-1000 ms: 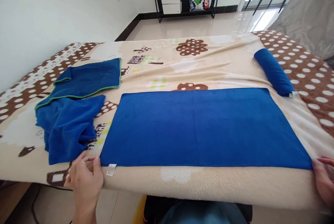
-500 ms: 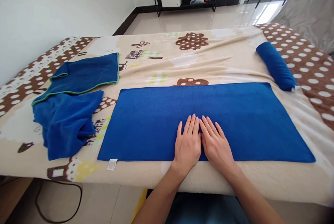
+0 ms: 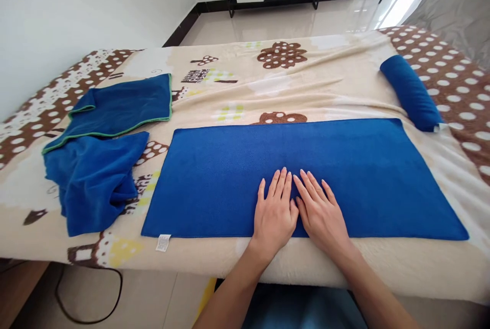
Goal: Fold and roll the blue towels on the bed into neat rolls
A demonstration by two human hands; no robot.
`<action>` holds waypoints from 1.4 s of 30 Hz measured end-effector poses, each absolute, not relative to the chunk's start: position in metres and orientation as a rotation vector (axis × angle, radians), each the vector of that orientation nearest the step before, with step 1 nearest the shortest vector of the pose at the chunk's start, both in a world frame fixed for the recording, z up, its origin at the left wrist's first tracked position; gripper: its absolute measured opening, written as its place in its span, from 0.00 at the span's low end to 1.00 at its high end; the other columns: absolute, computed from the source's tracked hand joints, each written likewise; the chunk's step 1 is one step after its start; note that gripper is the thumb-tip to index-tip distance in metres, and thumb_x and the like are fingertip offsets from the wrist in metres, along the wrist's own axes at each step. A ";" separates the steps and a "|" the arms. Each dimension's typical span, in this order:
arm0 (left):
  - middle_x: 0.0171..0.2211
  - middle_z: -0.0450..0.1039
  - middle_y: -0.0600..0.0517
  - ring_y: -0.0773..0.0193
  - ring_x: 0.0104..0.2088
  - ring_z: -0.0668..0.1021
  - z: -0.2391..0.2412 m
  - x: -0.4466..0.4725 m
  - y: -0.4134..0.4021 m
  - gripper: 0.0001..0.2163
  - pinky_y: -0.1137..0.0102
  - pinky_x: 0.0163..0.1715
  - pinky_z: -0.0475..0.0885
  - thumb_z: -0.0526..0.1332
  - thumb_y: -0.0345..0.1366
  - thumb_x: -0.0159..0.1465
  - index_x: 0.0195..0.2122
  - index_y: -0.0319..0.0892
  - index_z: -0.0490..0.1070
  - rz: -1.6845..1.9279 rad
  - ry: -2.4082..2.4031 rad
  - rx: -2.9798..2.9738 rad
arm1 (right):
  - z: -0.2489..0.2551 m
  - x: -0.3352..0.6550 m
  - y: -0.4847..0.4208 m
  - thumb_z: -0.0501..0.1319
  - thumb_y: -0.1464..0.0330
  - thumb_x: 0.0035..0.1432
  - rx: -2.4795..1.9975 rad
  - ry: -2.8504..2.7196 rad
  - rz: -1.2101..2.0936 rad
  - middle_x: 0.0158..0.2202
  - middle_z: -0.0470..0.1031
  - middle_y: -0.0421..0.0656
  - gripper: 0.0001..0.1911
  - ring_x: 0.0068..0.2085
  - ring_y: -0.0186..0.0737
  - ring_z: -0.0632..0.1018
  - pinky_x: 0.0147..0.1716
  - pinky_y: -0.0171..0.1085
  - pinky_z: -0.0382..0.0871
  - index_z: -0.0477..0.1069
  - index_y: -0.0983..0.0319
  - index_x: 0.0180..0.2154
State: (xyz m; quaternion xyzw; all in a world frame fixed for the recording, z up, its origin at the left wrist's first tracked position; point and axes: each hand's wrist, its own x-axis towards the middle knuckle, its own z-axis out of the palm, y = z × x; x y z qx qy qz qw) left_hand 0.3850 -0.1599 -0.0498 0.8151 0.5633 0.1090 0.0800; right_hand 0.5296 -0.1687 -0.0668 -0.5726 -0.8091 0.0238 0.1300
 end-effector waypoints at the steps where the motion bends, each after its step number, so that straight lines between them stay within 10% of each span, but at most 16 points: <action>1: 0.72 0.47 0.49 0.55 0.72 0.53 -0.049 0.378 -0.160 0.31 0.48 0.69 0.54 0.50 0.35 0.69 0.72 0.45 0.43 0.323 1.686 2.425 | -0.066 0.538 -0.169 0.45 0.66 0.70 -1.689 -2.337 0.071 0.72 0.47 0.43 0.30 0.71 0.43 0.53 0.68 0.52 0.51 0.46 0.58 0.71; 12: 0.71 0.50 0.43 0.47 0.71 0.55 -0.053 0.150 -0.221 0.26 0.39 0.66 0.49 0.43 0.44 0.73 0.71 0.46 0.50 0.166 2.633 1.790 | -0.111 0.785 -0.239 0.44 0.50 0.66 -2.157 -1.811 -0.043 0.70 0.53 0.43 0.33 0.69 0.52 0.58 0.65 0.58 0.56 0.51 0.50 0.70; 23: 0.72 0.46 0.47 0.58 0.72 0.53 -0.025 0.373 -0.096 0.28 0.54 0.69 0.52 0.46 0.36 0.71 0.72 0.40 0.47 0.253 1.606 2.545 | -0.043 0.535 -0.098 0.44 0.68 0.69 -1.482 -2.397 0.106 0.70 0.52 0.47 0.28 0.71 0.41 0.53 0.69 0.46 0.51 0.56 0.65 0.68; 34: 0.72 0.49 0.46 0.48 0.71 0.54 -0.053 0.132 -0.135 0.27 0.42 0.66 0.48 0.41 0.49 0.73 0.72 0.48 0.48 0.100 2.413 2.172 | -0.091 0.787 -0.148 0.43 0.51 0.70 -1.972 -2.064 -0.036 0.69 0.54 0.52 0.33 0.70 0.50 0.55 0.67 0.54 0.50 0.53 0.60 0.69; 38: 0.71 0.50 0.43 0.47 0.72 0.52 -0.037 0.177 -0.130 0.27 0.40 0.67 0.38 0.41 0.43 0.73 0.71 0.42 0.51 0.164 2.440 2.308 | -0.075 0.745 -0.141 0.41 0.59 0.71 -1.903 -2.071 -0.141 0.66 0.59 0.61 0.30 0.69 0.57 0.59 0.65 0.61 0.48 0.59 0.69 0.66; 42: 0.72 0.49 0.45 0.54 0.71 0.54 -0.029 0.300 -0.086 0.27 0.51 0.68 0.50 0.42 0.40 0.72 0.71 0.39 0.50 0.172 1.916 2.533 | -0.060 0.619 -0.086 0.45 0.64 0.70 -1.638 -2.336 -0.047 0.69 0.57 0.48 0.27 0.69 0.43 0.59 0.67 0.46 0.53 0.59 0.64 0.66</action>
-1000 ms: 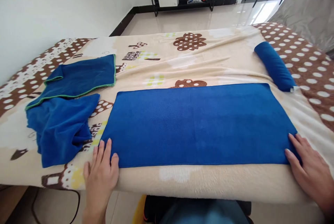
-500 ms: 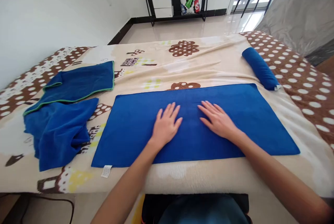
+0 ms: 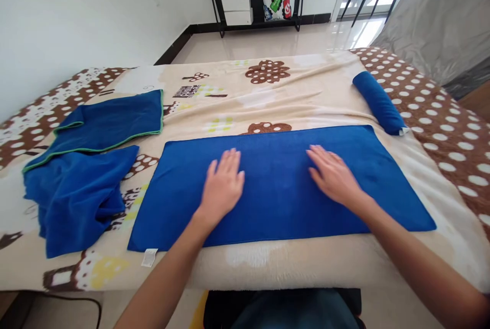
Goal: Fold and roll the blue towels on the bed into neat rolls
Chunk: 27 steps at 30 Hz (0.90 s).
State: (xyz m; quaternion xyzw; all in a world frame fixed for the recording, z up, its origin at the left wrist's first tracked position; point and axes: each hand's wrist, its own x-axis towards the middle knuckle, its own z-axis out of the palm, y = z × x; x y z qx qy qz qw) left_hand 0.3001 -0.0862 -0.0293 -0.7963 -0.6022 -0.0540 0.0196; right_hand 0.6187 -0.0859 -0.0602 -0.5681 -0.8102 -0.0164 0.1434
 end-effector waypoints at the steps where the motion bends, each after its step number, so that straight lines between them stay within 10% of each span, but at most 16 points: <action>1: 0.72 0.47 0.46 0.56 0.72 0.53 -0.031 0.327 -0.073 0.27 0.53 0.69 0.51 0.43 0.39 0.72 0.71 0.38 0.49 -0.163 -1.816 -2.571 | -0.060 0.589 -0.071 0.45 0.64 0.70 -1.577 -2.396 -0.021 0.69 0.56 0.46 0.27 0.69 0.40 0.58 0.67 0.44 0.53 0.58 0.64 0.67; 6: 0.72 0.49 0.52 0.62 0.71 0.54 -0.049 0.350 -0.025 0.26 0.58 0.69 0.50 0.44 0.46 0.73 0.71 0.46 0.51 -0.147 -1.803 -2.622 | -0.071 0.553 -0.021 0.44 0.59 0.71 -1.508 -2.470 0.054 0.70 0.52 0.44 0.29 0.71 0.38 0.54 0.69 0.43 0.48 0.56 0.62 0.68; 16: 0.72 0.50 0.49 0.56 0.71 0.55 -0.064 0.106 -0.006 0.29 0.52 0.67 0.50 0.41 0.53 0.72 0.71 0.47 0.50 -0.137 -2.278 -2.028 | -0.088 0.782 -0.013 0.40 0.52 0.72 -1.995 -2.145 0.001 0.71 0.51 0.46 0.33 0.72 0.38 0.50 0.69 0.42 0.42 0.52 0.61 0.69; 27: 0.71 0.52 0.46 0.55 0.70 0.57 -0.063 0.109 -0.003 0.29 0.53 0.67 0.50 0.41 0.51 0.72 0.70 0.44 0.52 -0.161 -2.279 -2.008 | -0.094 0.777 -0.011 0.39 0.49 0.70 -2.107 -2.058 -0.077 0.72 0.47 0.44 0.34 0.72 0.38 0.49 0.69 0.44 0.40 0.49 0.56 0.70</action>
